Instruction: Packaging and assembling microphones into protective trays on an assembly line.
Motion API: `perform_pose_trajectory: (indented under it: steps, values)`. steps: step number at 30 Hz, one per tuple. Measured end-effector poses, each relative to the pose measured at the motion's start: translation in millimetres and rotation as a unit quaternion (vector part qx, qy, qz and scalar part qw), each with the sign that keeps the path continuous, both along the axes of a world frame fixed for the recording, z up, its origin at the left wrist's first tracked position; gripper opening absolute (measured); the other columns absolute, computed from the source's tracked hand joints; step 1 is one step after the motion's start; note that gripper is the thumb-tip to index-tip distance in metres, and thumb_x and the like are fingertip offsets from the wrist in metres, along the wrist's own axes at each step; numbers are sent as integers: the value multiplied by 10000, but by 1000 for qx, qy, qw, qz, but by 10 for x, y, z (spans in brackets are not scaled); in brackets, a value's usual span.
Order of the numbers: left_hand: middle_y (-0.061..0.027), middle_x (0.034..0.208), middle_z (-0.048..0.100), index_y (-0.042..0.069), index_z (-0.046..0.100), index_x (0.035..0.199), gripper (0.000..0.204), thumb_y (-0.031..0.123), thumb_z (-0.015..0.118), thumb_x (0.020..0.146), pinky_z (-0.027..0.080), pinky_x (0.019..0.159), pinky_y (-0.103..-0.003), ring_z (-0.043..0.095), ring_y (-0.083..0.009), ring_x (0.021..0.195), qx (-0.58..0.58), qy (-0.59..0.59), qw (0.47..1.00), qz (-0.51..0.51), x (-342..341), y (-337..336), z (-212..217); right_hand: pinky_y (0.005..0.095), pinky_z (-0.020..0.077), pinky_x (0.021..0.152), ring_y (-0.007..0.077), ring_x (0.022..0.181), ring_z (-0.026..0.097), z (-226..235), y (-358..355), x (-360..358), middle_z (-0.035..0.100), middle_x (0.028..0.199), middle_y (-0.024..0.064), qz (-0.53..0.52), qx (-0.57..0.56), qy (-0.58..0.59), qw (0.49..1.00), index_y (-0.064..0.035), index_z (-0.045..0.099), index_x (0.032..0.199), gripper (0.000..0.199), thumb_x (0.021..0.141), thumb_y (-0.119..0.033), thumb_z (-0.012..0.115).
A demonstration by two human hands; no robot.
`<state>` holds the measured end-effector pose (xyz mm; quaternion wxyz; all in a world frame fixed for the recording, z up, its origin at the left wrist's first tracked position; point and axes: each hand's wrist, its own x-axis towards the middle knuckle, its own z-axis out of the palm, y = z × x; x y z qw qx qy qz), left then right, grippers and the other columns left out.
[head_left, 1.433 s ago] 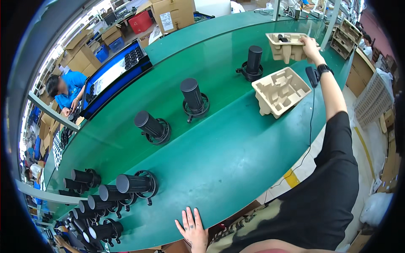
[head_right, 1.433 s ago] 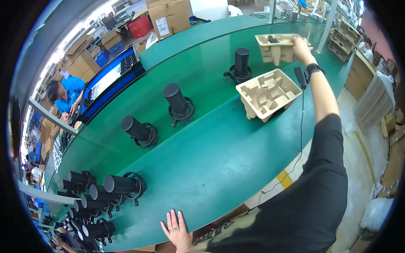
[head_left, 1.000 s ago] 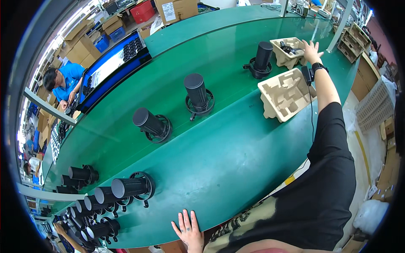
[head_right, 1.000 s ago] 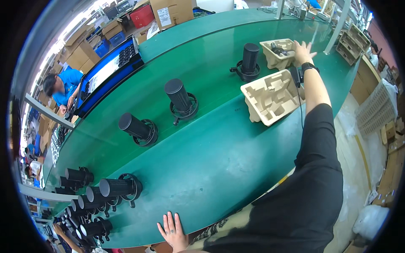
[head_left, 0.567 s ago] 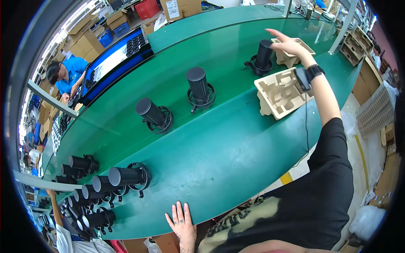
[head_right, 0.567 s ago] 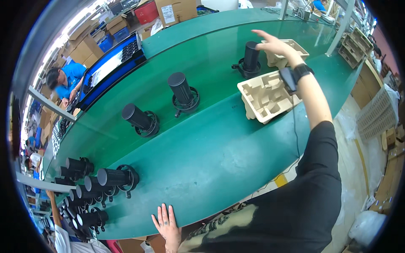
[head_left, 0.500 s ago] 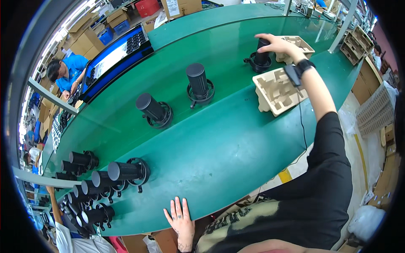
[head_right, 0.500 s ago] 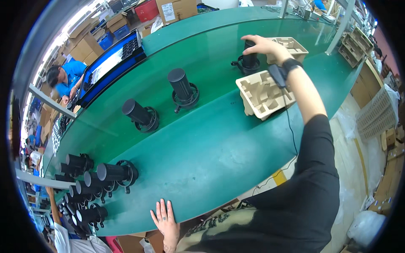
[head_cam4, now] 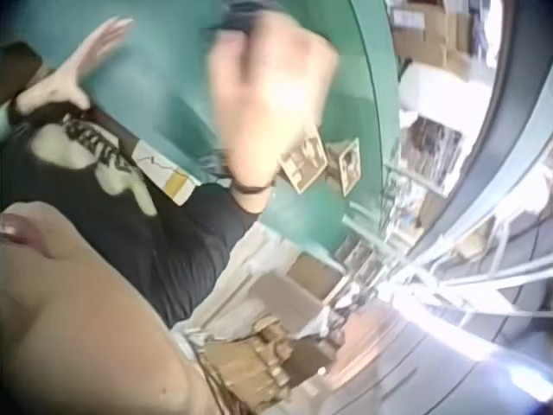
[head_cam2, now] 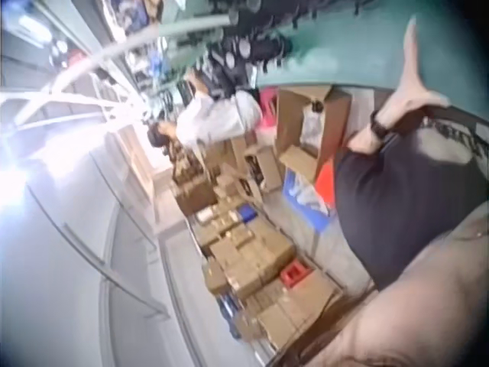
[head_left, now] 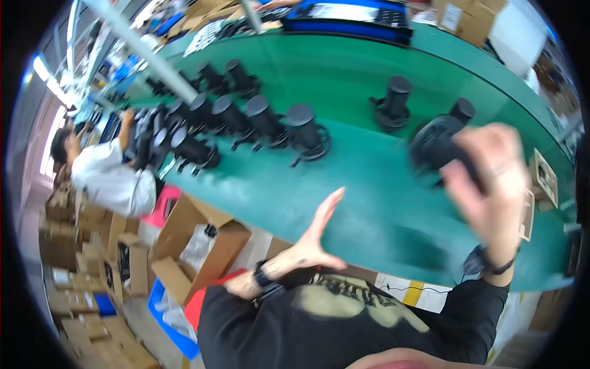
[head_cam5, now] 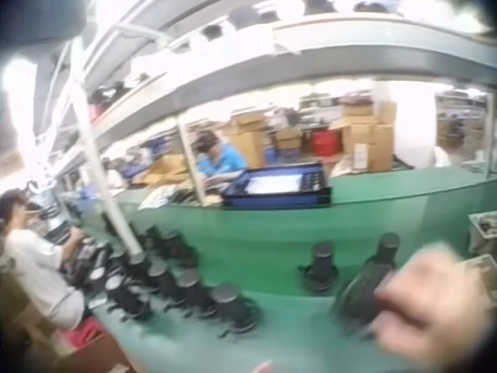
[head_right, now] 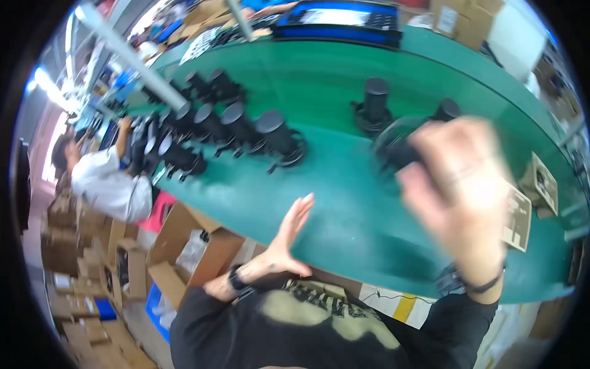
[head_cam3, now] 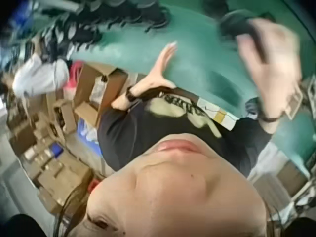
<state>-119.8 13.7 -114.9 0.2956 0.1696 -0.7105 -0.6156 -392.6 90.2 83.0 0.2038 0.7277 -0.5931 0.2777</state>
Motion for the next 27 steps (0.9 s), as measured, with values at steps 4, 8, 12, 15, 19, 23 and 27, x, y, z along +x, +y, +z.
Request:
perform_pose_trajectory:
  steps: [4,8,12,15,19,23,27]
  values:
    - [-166,1439,297,86,199,1466,1118,220,867,580,236,1120,-443,324,-299,1331,-74,69,975,197,-374,151,75,365,510,795,309,966,601,-446,-149,727,562,1129,157,139,226,-101,959,-51,595,1084,449,687,-194,748]
    - [-163,1328,379,67,311,1410,1024,224,871,567,334,1057,-424,404,-285,1247,-292,-108,914,259,70,9,82,350,503,843,320,1078,570,-451,-387,650,523,1218,187,259,244,-182,917,-55,567,1179,530,696,-181,743]
    - [-152,1285,431,45,380,1350,902,193,860,601,400,979,-391,424,-248,1214,-183,37,881,435,702,-443,-171,406,368,1024,364,1269,410,-434,-699,-728,420,1373,207,-93,-19,-31,995,-60,476,1305,482,851,-151,609]
    - [-121,1274,448,49,370,1346,815,79,822,669,436,935,-347,452,-210,1173,6,118,863,491,1008,-864,-230,407,357,1030,354,1294,392,-1136,-705,-2503,393,1403,212,-336,61,58,938,-106,451,1354,580,863,-365,618]
    - [-139,1219,516,54,264,1396,864,15,789,711,477,878,-291,567,-202,1041,-19,36,840,541,1242,-1090,-549,427,423,955,311,1243,473,-1282,-763,-2342,425,1394,170,-273,281,-533,750,-176,398,1415,692,835,-481,620]
    - [-152,1238,505,66,296,1389,837,49,796,718,470,905,-321,547,-205,1084,-135,41,824,548,1191,-1378,-834,387,460,891,287,1175,531,-1349,-790,-2196,497,1328,137,-159,168,-407,883,-174,412,1399,664,838,-456,627]
    - [-162,1348,384,84,313,1407,860,163,818,715,432,962,-367,498,-270,1152,-179,-76,812,550,1191,-1403,-695,331,489,805,228,1140,542,-981,-819,-1677,536,1276,99,-176,310,-321,878,-141,463,1346,603,818,-347,669]
